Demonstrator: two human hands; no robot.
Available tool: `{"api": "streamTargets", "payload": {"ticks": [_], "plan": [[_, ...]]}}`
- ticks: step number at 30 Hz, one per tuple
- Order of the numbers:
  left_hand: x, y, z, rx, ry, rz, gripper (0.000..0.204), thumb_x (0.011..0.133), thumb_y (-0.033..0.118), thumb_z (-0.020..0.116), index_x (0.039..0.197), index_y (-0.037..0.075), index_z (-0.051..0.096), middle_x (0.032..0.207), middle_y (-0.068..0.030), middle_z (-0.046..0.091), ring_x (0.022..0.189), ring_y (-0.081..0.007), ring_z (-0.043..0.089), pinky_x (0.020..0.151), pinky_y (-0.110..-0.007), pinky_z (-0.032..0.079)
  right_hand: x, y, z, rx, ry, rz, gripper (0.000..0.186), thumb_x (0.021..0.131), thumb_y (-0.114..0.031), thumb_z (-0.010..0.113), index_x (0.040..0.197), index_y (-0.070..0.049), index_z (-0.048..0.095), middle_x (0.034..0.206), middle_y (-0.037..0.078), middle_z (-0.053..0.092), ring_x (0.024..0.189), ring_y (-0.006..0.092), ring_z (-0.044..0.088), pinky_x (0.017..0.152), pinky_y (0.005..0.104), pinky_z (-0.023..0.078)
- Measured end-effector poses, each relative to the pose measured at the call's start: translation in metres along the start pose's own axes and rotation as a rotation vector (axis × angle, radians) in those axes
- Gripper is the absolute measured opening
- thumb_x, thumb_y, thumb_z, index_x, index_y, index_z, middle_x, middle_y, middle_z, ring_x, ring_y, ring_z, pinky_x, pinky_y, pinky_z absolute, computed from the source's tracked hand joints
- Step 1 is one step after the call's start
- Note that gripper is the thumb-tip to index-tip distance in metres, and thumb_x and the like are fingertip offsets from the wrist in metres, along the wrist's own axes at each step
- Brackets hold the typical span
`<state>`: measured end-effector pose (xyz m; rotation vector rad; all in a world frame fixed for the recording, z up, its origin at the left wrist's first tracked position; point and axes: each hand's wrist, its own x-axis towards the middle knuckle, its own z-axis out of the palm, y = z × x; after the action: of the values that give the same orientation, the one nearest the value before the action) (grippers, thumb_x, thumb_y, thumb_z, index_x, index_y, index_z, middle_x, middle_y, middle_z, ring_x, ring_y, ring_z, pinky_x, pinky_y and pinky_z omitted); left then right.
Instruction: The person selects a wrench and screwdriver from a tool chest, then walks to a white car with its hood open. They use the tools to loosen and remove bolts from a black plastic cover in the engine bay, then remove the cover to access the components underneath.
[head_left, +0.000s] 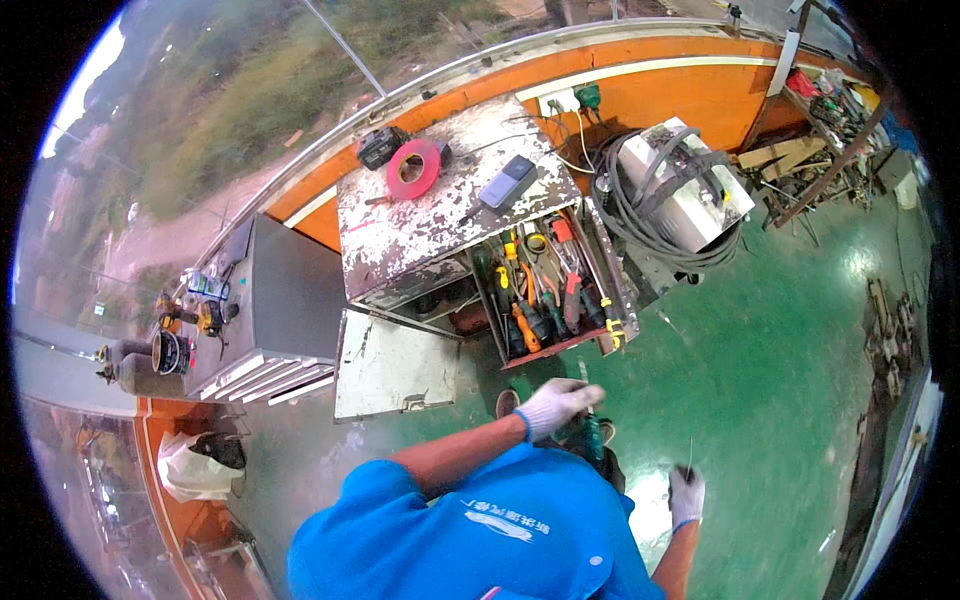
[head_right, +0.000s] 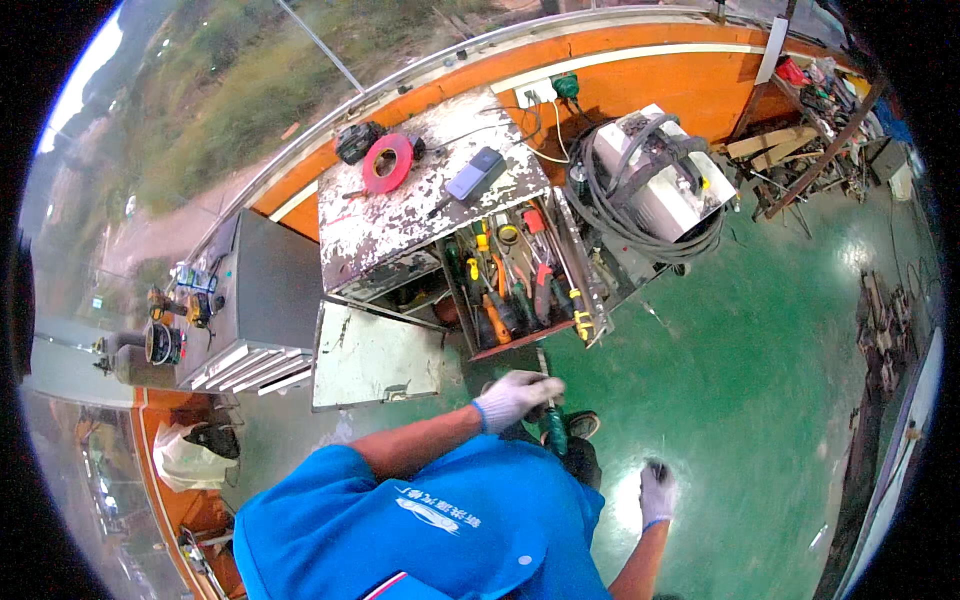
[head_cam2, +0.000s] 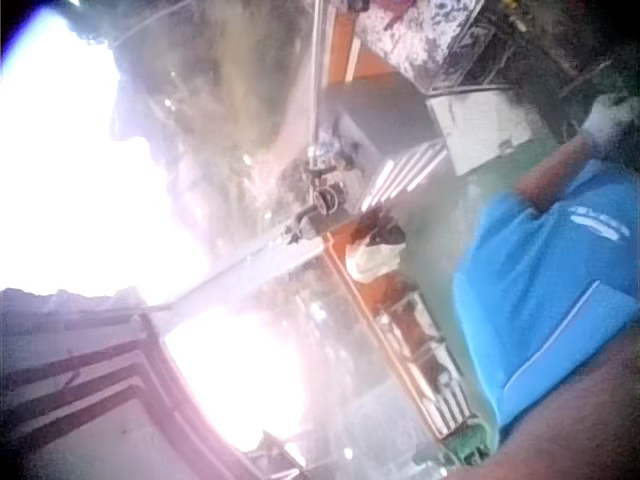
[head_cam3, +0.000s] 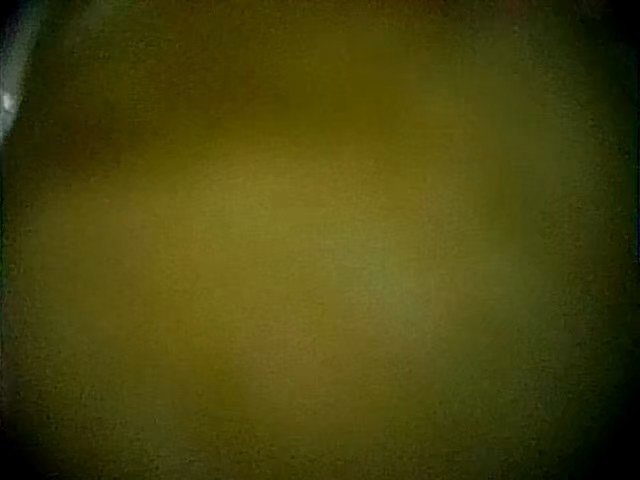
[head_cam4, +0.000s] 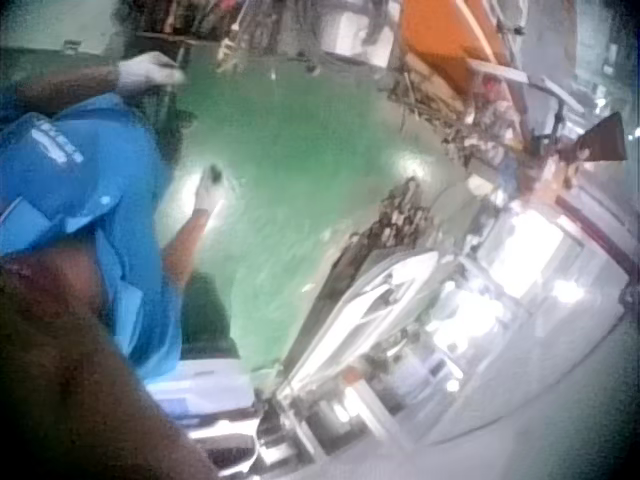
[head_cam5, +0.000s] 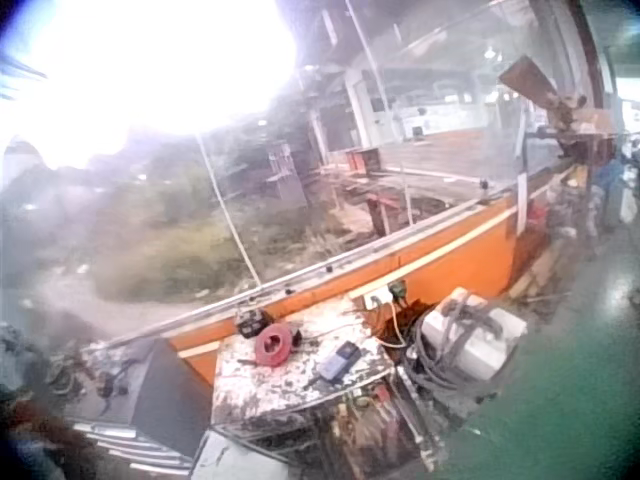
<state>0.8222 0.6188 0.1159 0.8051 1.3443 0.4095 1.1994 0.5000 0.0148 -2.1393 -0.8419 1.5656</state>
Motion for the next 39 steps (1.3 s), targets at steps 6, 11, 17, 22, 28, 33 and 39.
{"api": "streamTargets", "payload": {"ticks": [6,11,17,22,28,33,39], "plan": [[0.040,0.050,0.089,-0.043,-0.127,0.114,0.055,0.098,0.054,0.066,0.107,0.000,0.074,0.084,-0.0030,0.069,0.072,-0.0111,0.060,0.066,-0.031,0.051,-0.003,0.028,-0.065,0.086,0.128,0.201,0.036,0.090,-0.016,0.072,0.120,0.001,0.063,0.074,0.002,0.061,0.053,0.0094,0.053,0.043,0.0269,0.041],[0.069,0.074,0.107,-0.035,-0.073,0.034,0.056,0.097,0.055,0.067,0.109,0.001,0.075,0.091,-0.0042,0.069,0.082,-0.0109,0.060,0.074,-0.029,0.050,0.043,-0.040,-0.105,0.242,-0.005,-0.068,0.039,0.089,-0.007,0.068,0.125,0.005,0.061,0.085,0.003,0.062,0.058,0.0114,0.057,0.051,0.0264,0.051],[0.148,0.127,0.150,-0.178,-0.008,0.108,0.035,0.101,0.040,0.067,0.108,0.006,0.070,0.085,0.0017,0.063,0.068,-0.0078,0.054,0.059,-0.026,0.046,0.095,-0.090,-0.159,-0.091,0.055,-0.043,0.024,0.088,-0.013,0.070,0.105,0.003,0.066,0.076,0.004,0.063,0.060,0.0116,0.060,0.051,0.0301,0.049],[0.239,0.202,0.210,0.033,-0.201,0.232,0.045,0.101,0.046,0.065,0.106,0.001,0.069,0.077,0.0018,0.058,0.065,-0.0084,0.054,0.060,-0.026,0.048,0.114,0.013,-0.220,0.070,0.258,0.248,0.030,0.087,-0.022,0.073,0.107,0.001,0.069,0.071,0.005,0.064,0.057,0.0146,0.062,0.053,0.0330,0.052],[0.353,0.286,0.334,0.467,-0.437,0.225,0.042,0.101,0.043,0.064,0.101,0.003,0.074,0.083,-0.0016,0.067,0.066,-0.0100,0.059,0.060,-0.028,0.049,0.134,0.164,-0.209,0.670,0.463,0.640,0.016,0.090,-0.015,0.064,0.092,0.001,0.065,0.069,0.011,0.061,0.059,0.0248,0.064,0.056,0.0426,0.055],[0.532,0.285,0.456,0.715,-0.450,0.366,0.042,0.100,0.042,0.064,0.095,0.002,0.074,0.079,-0.0050,0.068,0.066,-0.0137,0.059,0.060,-0.032,0.049,0.225,0.230,-0.297,0.103,0.259,0.823,0.052,0.099,-0.049,0.051,0.098,-0.002,0.072,0.091,0.018,0.075,0.092,0.0284,0.071,0.098,0.0500,0.043],[0.687,0.289,0.437,1.380,-0.461,0.242,0.059,0.091,0.052,0.068,0.099,-0.007,0.074,0.089,-0.0145,0.075,0.084,-0.0247,0.068,0.077,-0.041,0.052,0.312,0.137,-0.559,0.753,0.751,0.454,0.030,0.091,-0.021,0.064,0.110,0.001,0.070,0.075,0.011,0.068,0.060,0.0203,0.064,0.058,0.0363,0.054]]}}
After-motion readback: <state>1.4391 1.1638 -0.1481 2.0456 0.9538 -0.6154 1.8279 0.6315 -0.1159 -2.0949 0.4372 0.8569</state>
